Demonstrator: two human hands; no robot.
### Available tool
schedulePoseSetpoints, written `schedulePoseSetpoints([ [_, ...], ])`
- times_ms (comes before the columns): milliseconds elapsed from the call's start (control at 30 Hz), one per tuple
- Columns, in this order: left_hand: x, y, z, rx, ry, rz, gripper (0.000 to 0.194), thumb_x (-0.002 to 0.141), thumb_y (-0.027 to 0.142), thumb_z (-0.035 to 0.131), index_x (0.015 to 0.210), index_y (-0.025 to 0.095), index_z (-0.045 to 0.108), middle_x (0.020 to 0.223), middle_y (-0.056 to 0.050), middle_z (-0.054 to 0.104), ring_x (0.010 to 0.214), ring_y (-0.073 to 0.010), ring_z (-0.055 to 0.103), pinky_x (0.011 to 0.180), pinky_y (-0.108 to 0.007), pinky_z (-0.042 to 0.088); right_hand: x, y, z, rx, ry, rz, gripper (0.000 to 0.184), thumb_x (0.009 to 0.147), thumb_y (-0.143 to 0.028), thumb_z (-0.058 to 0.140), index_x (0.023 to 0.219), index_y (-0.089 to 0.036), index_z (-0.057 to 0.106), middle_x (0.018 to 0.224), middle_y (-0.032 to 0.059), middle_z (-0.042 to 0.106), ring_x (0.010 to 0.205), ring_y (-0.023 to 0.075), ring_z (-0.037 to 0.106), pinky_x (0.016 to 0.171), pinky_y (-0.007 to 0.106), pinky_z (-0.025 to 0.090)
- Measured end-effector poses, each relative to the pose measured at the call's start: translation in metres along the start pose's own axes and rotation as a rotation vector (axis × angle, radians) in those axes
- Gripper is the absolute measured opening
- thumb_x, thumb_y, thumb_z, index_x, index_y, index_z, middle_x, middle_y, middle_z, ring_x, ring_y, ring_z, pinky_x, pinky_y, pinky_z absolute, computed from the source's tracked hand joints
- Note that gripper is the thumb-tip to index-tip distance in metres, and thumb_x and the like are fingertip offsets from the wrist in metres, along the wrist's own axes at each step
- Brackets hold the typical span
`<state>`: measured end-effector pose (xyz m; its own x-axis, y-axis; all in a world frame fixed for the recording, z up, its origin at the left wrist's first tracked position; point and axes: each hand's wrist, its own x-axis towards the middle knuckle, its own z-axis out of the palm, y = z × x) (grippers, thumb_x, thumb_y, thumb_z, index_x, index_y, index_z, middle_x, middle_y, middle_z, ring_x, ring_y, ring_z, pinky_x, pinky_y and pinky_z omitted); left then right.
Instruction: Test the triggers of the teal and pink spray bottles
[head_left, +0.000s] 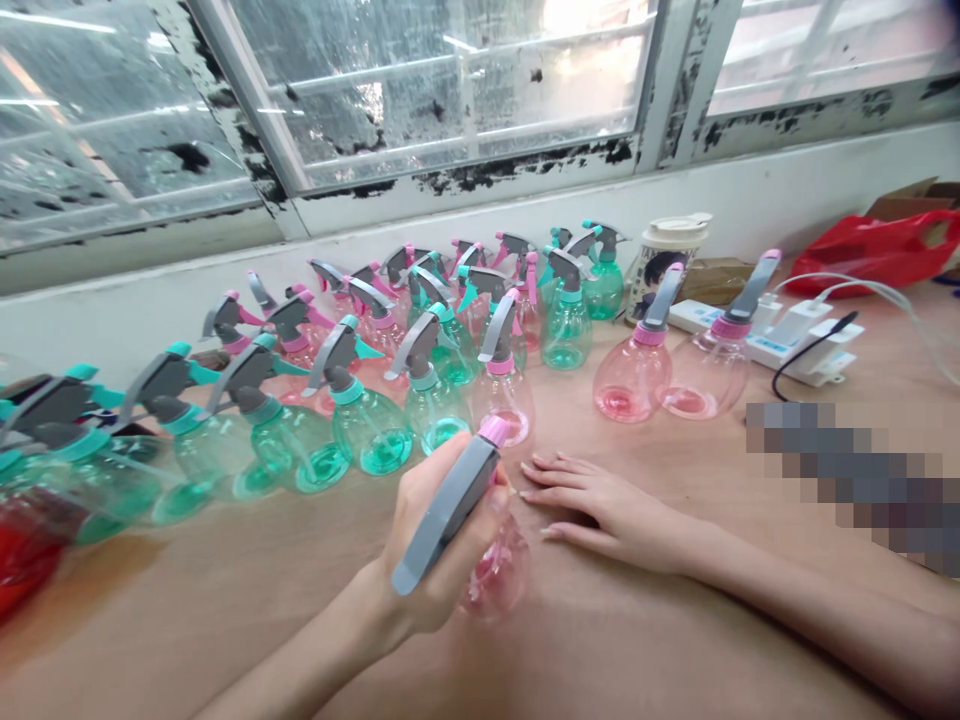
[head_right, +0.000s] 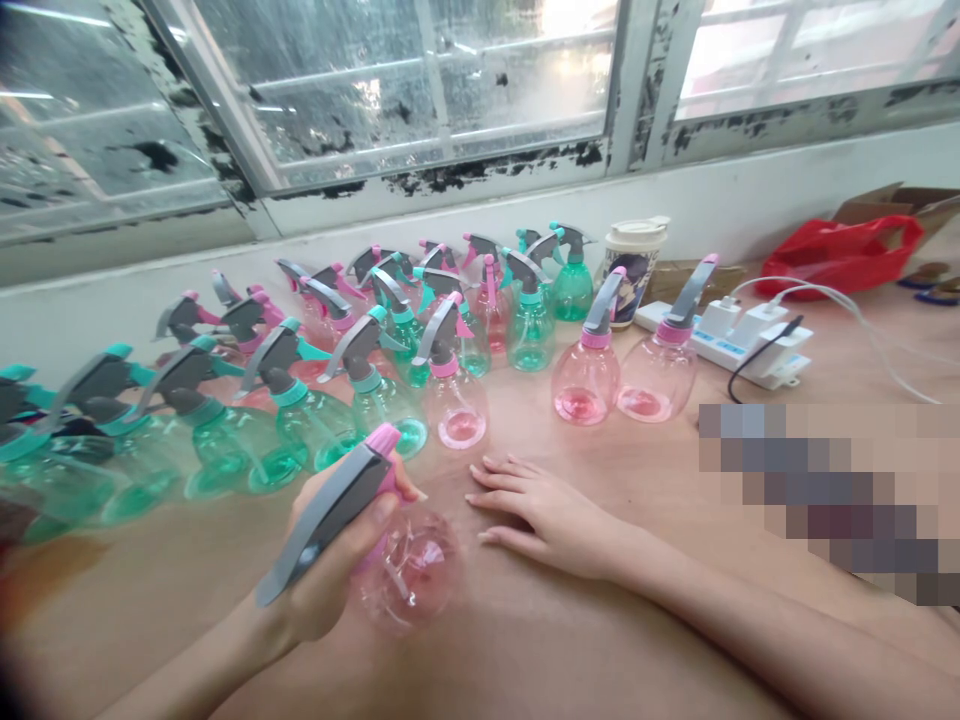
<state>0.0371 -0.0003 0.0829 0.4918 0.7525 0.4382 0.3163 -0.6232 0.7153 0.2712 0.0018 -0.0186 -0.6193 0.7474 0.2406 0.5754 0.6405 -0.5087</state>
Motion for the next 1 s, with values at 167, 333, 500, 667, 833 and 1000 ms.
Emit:
schedulePoseSetpoints([
  [167, 0.0021, -0.0027, 0.0009, 0.001, -0.001, -0.008, 0.009, 0.091, 0.026, 0.050, 0.091, 0.022, 0.058, 0.076, 0.000, 0.057, 0.064, -0.0165, 0.056, 0.063, -0.030, 0.047, -0.0007, 0.0008, 0.0008, 0.013, 0.013, 0.000, 0.046, 0.096, -0.047, 0.052, 0.138, -0.027, 0.055, 0.151, 0.0048, 0.044, 0.141, 0.0263, 0.037, 0.117, 0.050, 0.030],
  [333, 0.0013, -0.0036, 0.0050, 0.040, 0.076, -0.045, 0.008, 0.090, 0.029, 0.051, 0.093, 0.023, 0.057, 0.077, -0.001, 0.060, 0.068, -0.0186, 0.060, 0.066, -0.032, 0.051, -0.0015, 0.0019, 0.0018, 0.017, 0.022, -0.001, 0.045, 0.096, -0.046, 0.053, 0.137, -0.028, 0.055, 0.150, 0.0045, 0.045, 0.141, 0.0266, 0.038, 0.117, 0.050, 0.031],
  [500, -0.0031, -0.0047, 0.0067, 0.090, 0.109, -0.069, 0.009, 0.091, 0.028, 0.052, 0.093, 0.022, 0.058, 0.087, -0.004, 0.064, 0.079, -0.0209, 0.062, 0.078, -0.037, 0.052, -0.0013, 0.0014, 0.0010, 0.007, 0.007, 0.001, 0.046, 0.096, -0.047, 0.052, 0.137, -0.027, 0.055, 0.151, 0.0044, 0.044, 0.141, 0.0262, 0.037, 0.117, 0.049, 0.030],
  [667, -0.0028, -0.0028, 0.0078, 0.059, 0.115, -0.092, 0.010, 0.091, 0.030, 0.053, 0.090, 0.022, 0.058, 0.077, -0.002, 0.060, 0.067, -0.0179, 0.058, 0.068, -0.033, 0.051, -0.0013, 0.0027, 0.0017, -0.002, 0.002, 0.002, 0.046, 0.097, -0.047, 0.051, 0.138, -0.026, 0.054, 0.151, 0.0044, 0.044, 0.142, 0.0261, 0.036, 0.117, 0.049, 0.030],
  [833, 0.0008, -0.0008, 0.0064, -0.021, 0.055, -0.062, 0.013, 0.090, 0.030, 0.053, 0.096, 0.023, 0.062, 0.080, -0.003, 0.063, 0.071, -0.0192, 0.061, 0.071, -0.034, 0.052, -0.0015, 0.0036, 0.0023, 0.006, 0.018, -0.014, 0.045, 0.096, -0.045, 0.053, 0.137, -0.027, 0.055, 0.151, 0.0047, 0.044, 0.141, 0.0263, 0.037, 0.117, 0.049, 0.031],
  [1000, 0.0010, -0.0048, 0.0051, -0.020, 0.048, -0.026, 0.017, 0.090, 0.028, 0.053, 0.103, 0.024, 0.061, 0.078, -0.002, 0.060, 0.067, -0.0179, 0.057, 0.067, -0.032, 0.051, -0.0016, 0.0034, 0.0026, 0.007, 0.018, -0.008, 0.045, 0.096, -0.045, 0.053, 0.138, -0.028, 0.054, 0.151, 0.0043, 0.044, 0.141, 0.0267, 0.037, 0.117, 0.050, 0.030],
])
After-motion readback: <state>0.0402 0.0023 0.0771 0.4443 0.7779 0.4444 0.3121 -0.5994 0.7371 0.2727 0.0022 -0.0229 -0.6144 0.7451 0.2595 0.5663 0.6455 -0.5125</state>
